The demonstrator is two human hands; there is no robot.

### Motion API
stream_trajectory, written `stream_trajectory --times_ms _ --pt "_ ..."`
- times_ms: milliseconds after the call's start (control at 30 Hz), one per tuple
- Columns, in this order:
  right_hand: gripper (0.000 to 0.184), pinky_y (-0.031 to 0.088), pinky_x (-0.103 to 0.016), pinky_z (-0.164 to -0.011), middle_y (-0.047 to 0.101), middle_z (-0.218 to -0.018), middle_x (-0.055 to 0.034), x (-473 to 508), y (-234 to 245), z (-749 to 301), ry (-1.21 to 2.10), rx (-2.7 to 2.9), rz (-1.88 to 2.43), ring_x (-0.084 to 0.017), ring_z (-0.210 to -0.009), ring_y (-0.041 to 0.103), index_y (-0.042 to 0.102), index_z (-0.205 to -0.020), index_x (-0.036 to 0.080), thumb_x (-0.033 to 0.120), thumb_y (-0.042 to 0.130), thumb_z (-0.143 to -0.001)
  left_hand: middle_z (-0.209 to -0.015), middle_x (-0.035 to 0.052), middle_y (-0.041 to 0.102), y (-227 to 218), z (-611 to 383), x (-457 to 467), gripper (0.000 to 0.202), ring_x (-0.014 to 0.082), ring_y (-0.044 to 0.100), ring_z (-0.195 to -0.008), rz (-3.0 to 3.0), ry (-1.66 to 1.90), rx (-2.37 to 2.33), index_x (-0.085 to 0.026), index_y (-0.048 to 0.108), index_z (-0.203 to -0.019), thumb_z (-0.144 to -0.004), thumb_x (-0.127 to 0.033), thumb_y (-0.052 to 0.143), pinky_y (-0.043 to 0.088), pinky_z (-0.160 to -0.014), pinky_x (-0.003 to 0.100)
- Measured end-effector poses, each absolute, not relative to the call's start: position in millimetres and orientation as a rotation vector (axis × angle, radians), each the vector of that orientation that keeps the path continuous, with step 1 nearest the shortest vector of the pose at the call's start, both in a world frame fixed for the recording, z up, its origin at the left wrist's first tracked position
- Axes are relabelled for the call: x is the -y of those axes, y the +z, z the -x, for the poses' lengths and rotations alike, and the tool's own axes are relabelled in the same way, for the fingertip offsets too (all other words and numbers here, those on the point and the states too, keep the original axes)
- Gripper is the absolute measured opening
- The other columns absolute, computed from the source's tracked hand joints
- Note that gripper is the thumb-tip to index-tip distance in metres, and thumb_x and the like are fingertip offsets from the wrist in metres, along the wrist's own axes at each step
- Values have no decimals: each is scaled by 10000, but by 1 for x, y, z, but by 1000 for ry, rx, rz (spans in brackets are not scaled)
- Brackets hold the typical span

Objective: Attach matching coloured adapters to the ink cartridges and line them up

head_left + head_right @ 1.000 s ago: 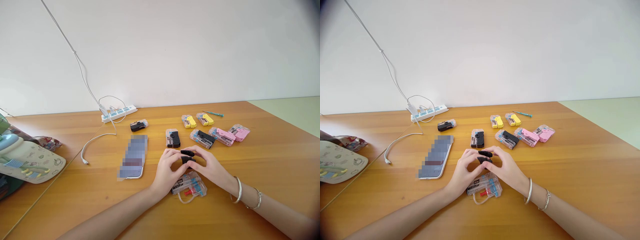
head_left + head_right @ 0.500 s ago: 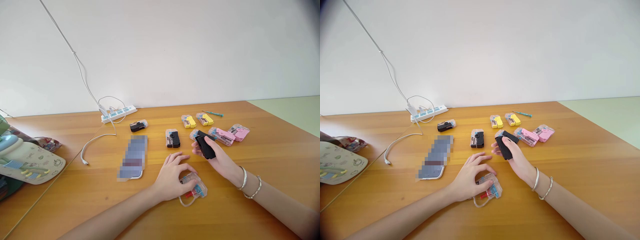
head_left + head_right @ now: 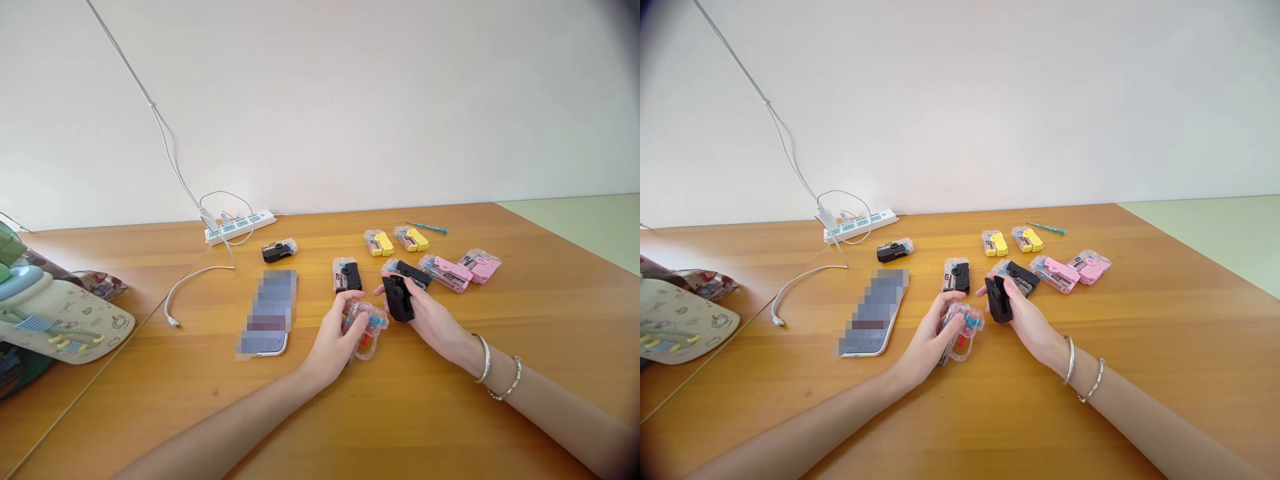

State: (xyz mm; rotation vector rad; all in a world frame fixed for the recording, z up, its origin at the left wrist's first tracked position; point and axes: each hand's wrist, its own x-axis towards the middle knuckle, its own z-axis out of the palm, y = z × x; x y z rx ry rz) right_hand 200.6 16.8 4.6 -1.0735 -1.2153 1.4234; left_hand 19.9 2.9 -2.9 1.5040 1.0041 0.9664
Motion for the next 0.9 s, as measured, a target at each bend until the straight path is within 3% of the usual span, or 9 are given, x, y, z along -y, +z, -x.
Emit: stream_trajectory --times_ms 100,167,300,433,567,733,900 --pt "371 470 -346 -807 578 -919 -19 -17 0 -200 1439 1164 1051 -175 -818 573 482 -1106 269 526 472 -840 -1101 59 607 -5 -18 -7 331 181 589 -984 -1409 1091 -1035 -207 462 -1201 -891 -321 481 470 -858 299" --pt "374 469 -326 -809 542 -919 -3 -17 0 -200 1431 1174 1025 -157 -818 581 484 -1117 271 499 529 -824 -1163 70 592 -7 -17 -8 355 200 577 -1026 -1326 1134 -1039 -212 481 -1209 -887 -360 491 486 -845 304" --pt "354 480 -294 -678 480 -881 27 -16 0 -201 1384 1331 1044 -109 -655 586 470 -1029 251 484 589 -790 -1011 42 624 -6 -16 -9 348 165 610 -826 -1230 1125 -1005 -220 495 -1171 -884 -416 481 524 -683 267" --pt "415 425 -257 -475 497 -787 63 -13 -3 -198 1403 1488 1102 -60 -413 507 347 -922 243 515 611 -753 -941 18 600 -5 -18 -7 303 140 601 -720 -1201 1116 -961 -224 475 -1111 -899 -438 436 514 -598 246" --pt "497 378 -208 -376 474 -695 94 -5 -6 -189 1424 1613 1195 -56 -389 450 291 -950 258 479 668 -713 -935 12 604 -4 -18 -5 262 144 596 -780 -1337 1100 -967 -226 471 -1084 -923 -416 389 503 -678 251" --pt "511 419 -240 -409 531 -733 54 3 -4 -180 1259 1695 1271 -96 -488 489 323 -964 254 393 720 -674 -945 12 604 -3 -18 -2 234 144 589 -818 -1485 1059 -994 -221 463 -1076 -935 -379 364 478 -776 263" --pt "498 458 -323 -575 583 -745 33 4 -3 -179 1123 1759 1339 -189 -656 588 332 -960 252 378 717 -670 -988 19 612 -2 -19 -1 239 150 607 -835 -1533 1035 -970 -221 443 -1076 -935 -392 354 476 -782 267"
